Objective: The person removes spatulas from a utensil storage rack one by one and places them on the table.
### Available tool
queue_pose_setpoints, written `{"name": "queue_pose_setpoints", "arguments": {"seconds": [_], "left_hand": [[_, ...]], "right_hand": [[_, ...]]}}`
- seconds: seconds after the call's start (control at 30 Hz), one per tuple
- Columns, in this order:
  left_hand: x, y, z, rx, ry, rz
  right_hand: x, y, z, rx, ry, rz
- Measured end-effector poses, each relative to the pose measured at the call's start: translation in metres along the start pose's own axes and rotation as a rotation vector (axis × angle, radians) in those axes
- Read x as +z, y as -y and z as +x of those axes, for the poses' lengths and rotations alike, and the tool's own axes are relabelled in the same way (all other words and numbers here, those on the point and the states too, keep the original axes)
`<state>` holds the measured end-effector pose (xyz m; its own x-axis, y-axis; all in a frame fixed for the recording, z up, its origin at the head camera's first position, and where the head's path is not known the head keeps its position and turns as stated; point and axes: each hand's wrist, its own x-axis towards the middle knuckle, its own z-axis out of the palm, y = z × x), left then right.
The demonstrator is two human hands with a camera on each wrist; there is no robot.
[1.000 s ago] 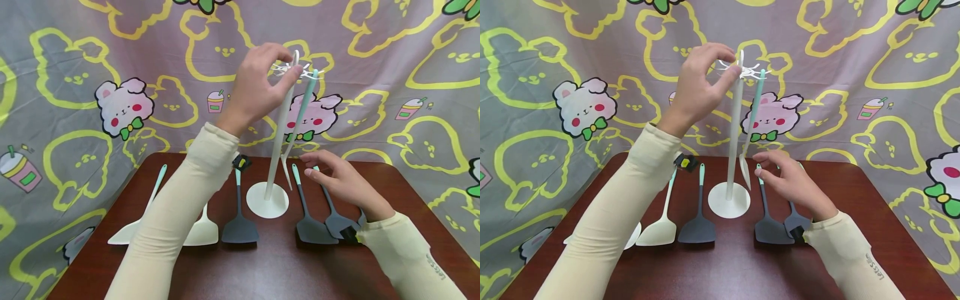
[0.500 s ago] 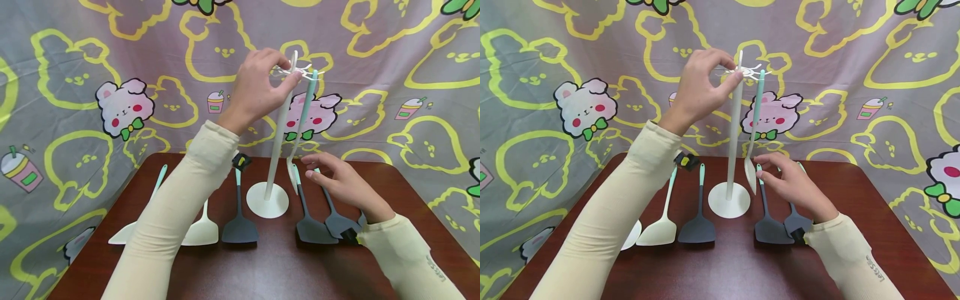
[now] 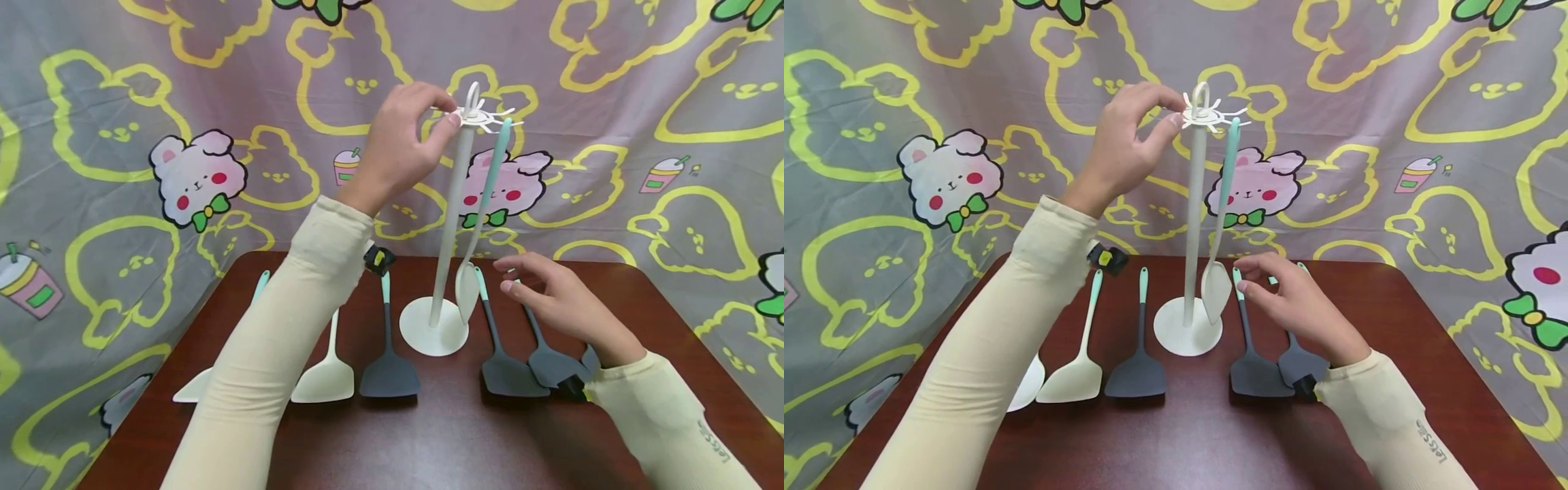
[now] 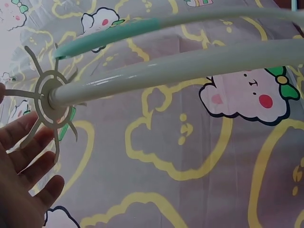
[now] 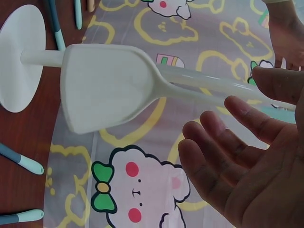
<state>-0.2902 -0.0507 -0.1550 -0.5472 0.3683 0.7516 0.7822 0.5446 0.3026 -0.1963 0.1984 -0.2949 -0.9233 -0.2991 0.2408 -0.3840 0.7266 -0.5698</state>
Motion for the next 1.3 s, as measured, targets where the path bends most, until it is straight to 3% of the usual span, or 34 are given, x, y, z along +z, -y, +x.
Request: {"name": "queue_pose_setpoints", "arguments": {"seconds": [0.3, 0.8, 1.07, 1.3], "left_hand": [[0.002, 0.009, -0.002, -0.042, 0.038, -0.047], [0.011, 0.016, -0.003, -0.017, -0.036, -0.147], [0.019, 0.019, -0.005, 0.006, -0.067, -0.193], [0.024, 0.016, -0.004, -0.027, -0.080, -0.241]], "right_hand": [[0.000, 0.002, 0.002, -0.014, -0.008, 0.011], [-0.002, 0.012, 0.002, 0.013, -0.014, 0.016], [-0.003, 0.011, 0.006, -0.026, -0.052, 0.020], [-0.008, 0.010, 0.008, -0.070, -0.100, 0.047]]}}
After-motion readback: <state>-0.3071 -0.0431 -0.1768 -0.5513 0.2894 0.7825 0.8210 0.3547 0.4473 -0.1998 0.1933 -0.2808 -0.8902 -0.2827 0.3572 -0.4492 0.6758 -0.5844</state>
